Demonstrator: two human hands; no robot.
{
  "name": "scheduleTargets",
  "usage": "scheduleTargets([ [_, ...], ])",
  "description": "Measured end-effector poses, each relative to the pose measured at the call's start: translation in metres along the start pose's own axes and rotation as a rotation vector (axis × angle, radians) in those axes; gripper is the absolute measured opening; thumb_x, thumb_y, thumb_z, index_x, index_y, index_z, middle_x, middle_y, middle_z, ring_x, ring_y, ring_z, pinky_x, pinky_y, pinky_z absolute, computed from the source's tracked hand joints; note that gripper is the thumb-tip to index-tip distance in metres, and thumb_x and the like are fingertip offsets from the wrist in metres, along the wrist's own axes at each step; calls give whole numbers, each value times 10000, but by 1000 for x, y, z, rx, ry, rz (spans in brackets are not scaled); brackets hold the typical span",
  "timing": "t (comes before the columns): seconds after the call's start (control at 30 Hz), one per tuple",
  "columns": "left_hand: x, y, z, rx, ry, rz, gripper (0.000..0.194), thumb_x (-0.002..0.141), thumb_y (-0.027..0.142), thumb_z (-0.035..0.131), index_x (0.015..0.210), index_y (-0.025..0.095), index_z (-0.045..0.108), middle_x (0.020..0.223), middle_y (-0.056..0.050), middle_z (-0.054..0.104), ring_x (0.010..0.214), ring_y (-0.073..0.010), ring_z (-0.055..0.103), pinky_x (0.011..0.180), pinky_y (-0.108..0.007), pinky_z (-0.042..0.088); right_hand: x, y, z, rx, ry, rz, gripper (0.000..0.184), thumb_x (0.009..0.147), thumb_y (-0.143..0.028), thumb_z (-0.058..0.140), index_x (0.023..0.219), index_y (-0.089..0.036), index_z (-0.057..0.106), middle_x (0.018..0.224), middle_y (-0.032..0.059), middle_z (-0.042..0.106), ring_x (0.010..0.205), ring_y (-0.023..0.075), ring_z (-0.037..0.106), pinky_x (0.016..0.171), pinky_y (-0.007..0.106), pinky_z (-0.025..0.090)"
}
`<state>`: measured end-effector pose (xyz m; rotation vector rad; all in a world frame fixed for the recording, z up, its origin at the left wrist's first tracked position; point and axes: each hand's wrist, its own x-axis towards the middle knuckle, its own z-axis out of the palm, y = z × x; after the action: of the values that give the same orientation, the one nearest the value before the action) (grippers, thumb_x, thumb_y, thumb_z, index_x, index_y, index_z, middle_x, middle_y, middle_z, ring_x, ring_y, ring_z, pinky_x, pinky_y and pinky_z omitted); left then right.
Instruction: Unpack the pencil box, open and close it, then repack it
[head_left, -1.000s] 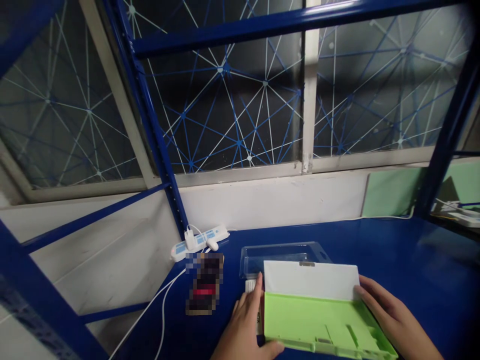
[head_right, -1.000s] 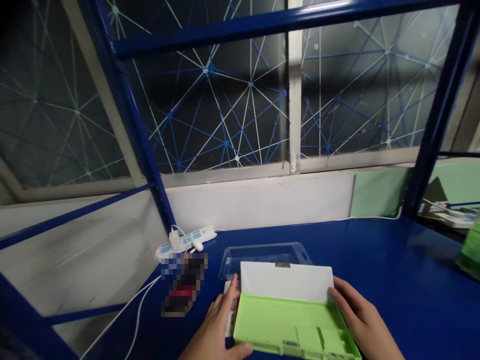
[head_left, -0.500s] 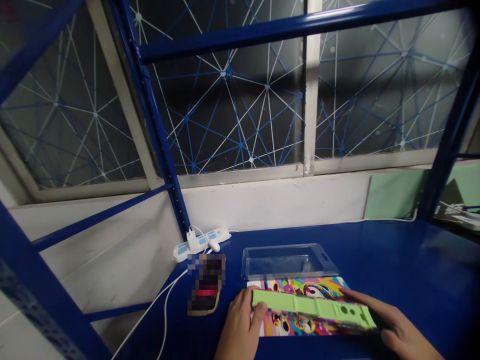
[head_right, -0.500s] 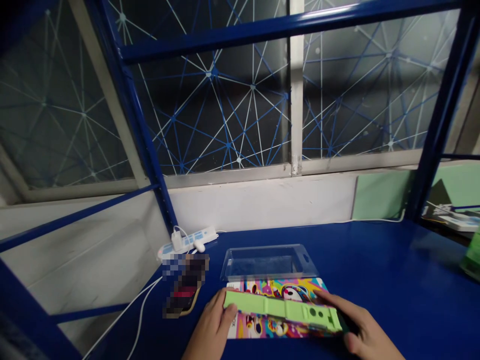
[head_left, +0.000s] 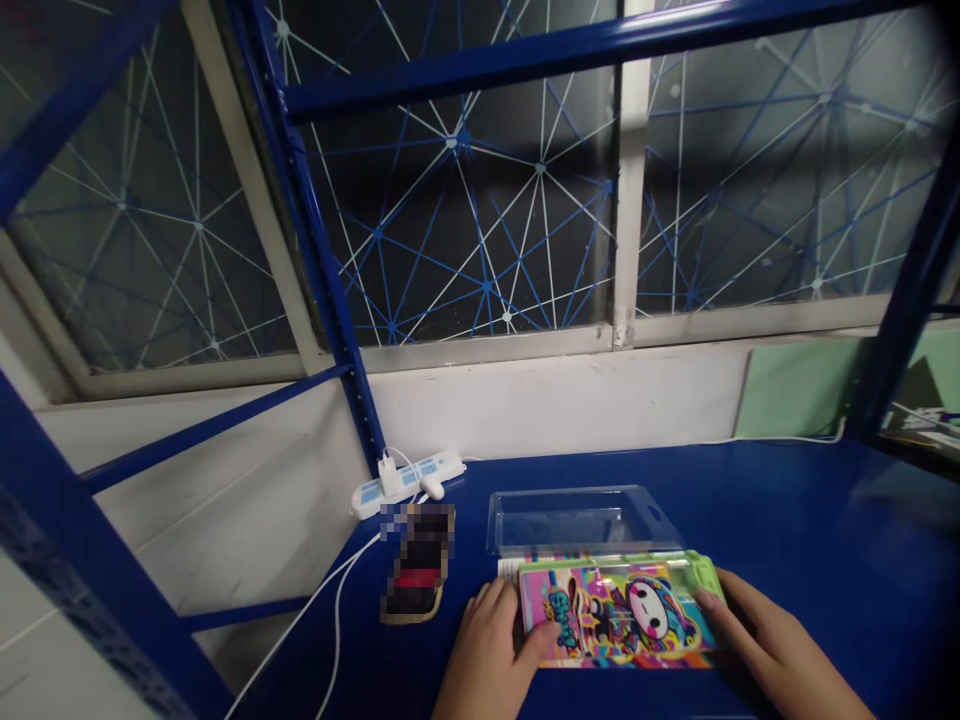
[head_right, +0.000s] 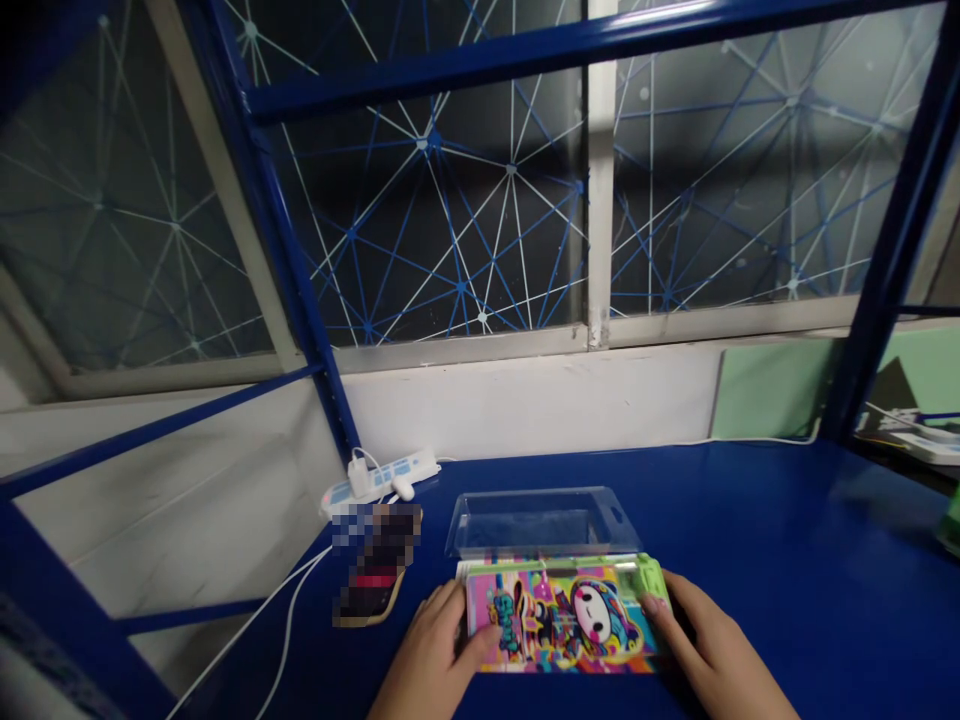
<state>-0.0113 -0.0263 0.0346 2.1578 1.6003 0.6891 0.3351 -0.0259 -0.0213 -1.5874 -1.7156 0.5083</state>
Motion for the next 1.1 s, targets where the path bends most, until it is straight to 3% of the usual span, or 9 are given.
scheduleTargets([
  [0.13, -1, 3, 2, 118, 5, -56, 342, 929, 456, 519, 1113, 203, 657, 1158, -110, 656, 1164, -318, 576, 1030, -461, 393, 2, -8, 2, -41, -8, 35, 521, 950, -627, 454, 1242, -227, 617, 1288, 86, 685, 1161, 265, 639, 990, 317, 480],
  [0.33, -2, 6, 5, 201, 5, -75, 385, 969, 473, 434, 1142, 209, 656, 1142, -114, 634, 1118, -312, 589, 986, -451, 399, -1, -19, -4, -83, -105, 57, 493, 962, -658, 376, 983, -250, 651, 1001, 65, 747, 917, 253, 693, 799, 311, 511],
  [0.4, -2, 4, 6, 199, 11, -67, 438, 971, 484, 423, 1242, 208, 628, 1186, -122, 625, 1150, -320, 576, 1003, -457, 383, -1, -21, -4, -87, -100, 58, 492, 959, -663, 376, 960, -254, 650, 980, 63, 747, 902, 252, 694, 788, 313, 508],
  [0.53, -2, 1, 6, 179, -3, -59, 577, 957, 499, 442, 1441, 190, 491, 1266, -137, 600, 1184, -322, 559, 1024, -443, 365, 3, -21, -1, -93, -34, 52, 491, 941, -666, 412, 1005, -248, 663, 1018, 79, 749, 928, 264, 696, 804, 329, 516],
  [0.77, -3, 1, 2, 86, -35, -69, 726, 775, 581, 697, 1389, 233, 526, 1308, -98, 587, 1215, -312, 541, 1016, -382, 378, 6, -8, 9, -269, 180, -119, 421, 951, -583, 461, 1029, -230, 677, 1031, 104, 708, 957, 284, 664, 862, 418, 501],
  [0.9, -2, 1, 0, 26, -33, -73, 682, 675, 493, 809, 1270, 248, 584, 1316, -77, 578, 1236, -294, 527, 1021, -349, 381, 9, -30, 18, -437, 314, -239, 392, 948, -530, 497, 1131, -215, 642, 1105, 128, 675, 979, 315, 630, 843, 473, 478],
  [1.1, -1, -2, 2, -99, -18, -100, 745, 638, 327, 837, 1314, 267, 530, 1319, -61, 588, 1242, -274, 510, 1050, -335, 362, 26, -87, 40, -417, -1, -435, 258, 998, -457, 487, 1098, -272, 637, 1082, 74, 668, 993, 261, 612, 851, 419, 472],
])
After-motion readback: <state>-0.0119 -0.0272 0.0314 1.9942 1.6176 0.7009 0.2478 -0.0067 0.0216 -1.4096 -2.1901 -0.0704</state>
